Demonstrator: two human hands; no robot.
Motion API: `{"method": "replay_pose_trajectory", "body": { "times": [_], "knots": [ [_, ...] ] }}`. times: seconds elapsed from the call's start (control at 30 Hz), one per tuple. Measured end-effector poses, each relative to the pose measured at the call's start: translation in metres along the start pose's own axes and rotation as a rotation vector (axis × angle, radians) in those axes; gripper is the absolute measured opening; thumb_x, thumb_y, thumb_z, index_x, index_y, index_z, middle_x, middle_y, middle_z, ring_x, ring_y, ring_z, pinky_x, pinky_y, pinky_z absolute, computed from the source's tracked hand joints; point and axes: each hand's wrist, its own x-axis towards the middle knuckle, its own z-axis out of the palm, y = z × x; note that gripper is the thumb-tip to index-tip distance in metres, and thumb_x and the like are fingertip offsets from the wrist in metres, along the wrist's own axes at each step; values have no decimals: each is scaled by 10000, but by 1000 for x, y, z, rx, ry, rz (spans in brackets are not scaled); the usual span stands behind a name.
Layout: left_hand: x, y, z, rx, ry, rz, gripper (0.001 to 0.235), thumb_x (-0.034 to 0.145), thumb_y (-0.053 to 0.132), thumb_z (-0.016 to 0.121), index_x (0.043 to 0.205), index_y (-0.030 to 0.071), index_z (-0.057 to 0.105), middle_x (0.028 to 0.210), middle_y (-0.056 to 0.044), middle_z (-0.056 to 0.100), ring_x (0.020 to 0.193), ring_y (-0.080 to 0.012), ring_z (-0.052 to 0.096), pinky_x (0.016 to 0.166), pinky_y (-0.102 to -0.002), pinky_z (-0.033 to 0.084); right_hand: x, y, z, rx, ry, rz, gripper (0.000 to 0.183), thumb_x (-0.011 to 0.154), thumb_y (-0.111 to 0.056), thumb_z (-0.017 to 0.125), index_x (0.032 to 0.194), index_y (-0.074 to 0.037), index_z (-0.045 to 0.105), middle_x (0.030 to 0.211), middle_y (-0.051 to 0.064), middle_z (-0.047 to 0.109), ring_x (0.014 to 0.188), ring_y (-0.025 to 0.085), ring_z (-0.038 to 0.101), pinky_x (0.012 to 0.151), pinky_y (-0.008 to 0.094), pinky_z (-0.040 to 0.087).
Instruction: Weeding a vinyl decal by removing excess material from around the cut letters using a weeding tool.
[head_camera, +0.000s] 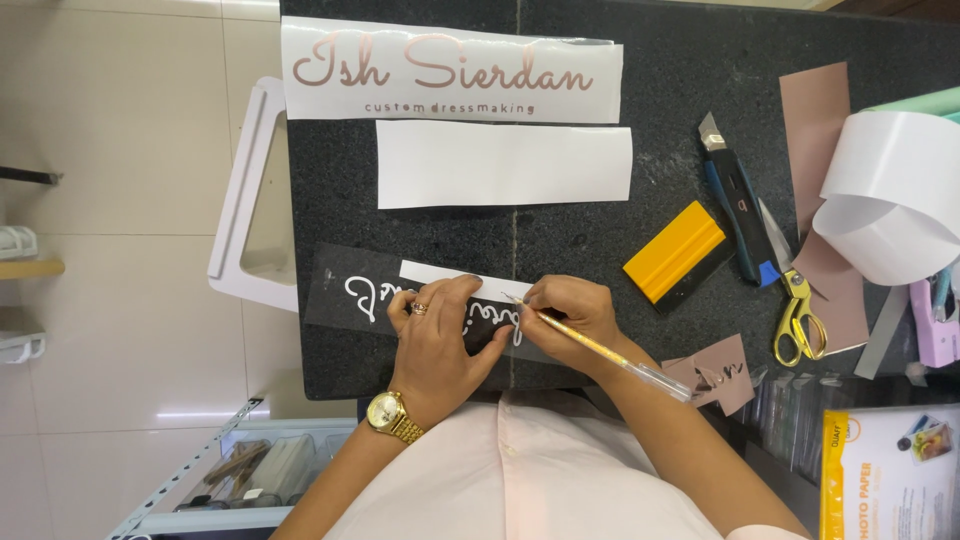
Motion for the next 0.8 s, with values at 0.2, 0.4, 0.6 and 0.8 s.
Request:
{"method": "replay_pose_trajectory", "body": {
  "times": [0.2, 0.4, 0.6, 0.8],
  "knots": [
    [1, 1, 1, -7, 33, 4, 607, 805, 241, 809, 1296, 72, 494, 1151, -107, 621, 1071, -281, 582, 935, -506, 225, -6, 8, -5, 220, 48, 161, 101, 789, 34, 782, 734, 47, 698, 638, 193, 734, 459, 109, 584, 401, 241, 472],
    [-1, 2, 5, -4, 60, -7, 629, 787, 230, 827, 1294, 66, 494, 1158, -113, 622, 1080, -289, 582, 942, -509, 221, -3, 22, -19, 836, 117, 332, 92, 853, 54, 718, 918, 20, 663, 852, 222, 775, 725, 226, 774, 660, 308, 672],
    [0, 3, 5, 49, 42, -12, 674, 763, 267, 841, 1307, 57, 503, 1184, -117, 623, 1090, -287, 581, 959, -484, 223, -18, 59, -46, 1352, 251, 353, 139, 929, -2, 608, 1052, -63, 626, 904, 189, 722, 815, 245, 766, 789, 380, 674],
    [2, 5, 1, 101, 13, 15, 678, 742, 287, 858, 1288, 58, 527, 1176, -104, 634, 1082, -277, 592, 964, -468, 250, -58, 24, -124, 1225, 452, 312, 181, 972, -28, 572, 1139, -86, 616, 987, 139, 645, 870, 174, 668, 766, 272, 626]
  ]
}}
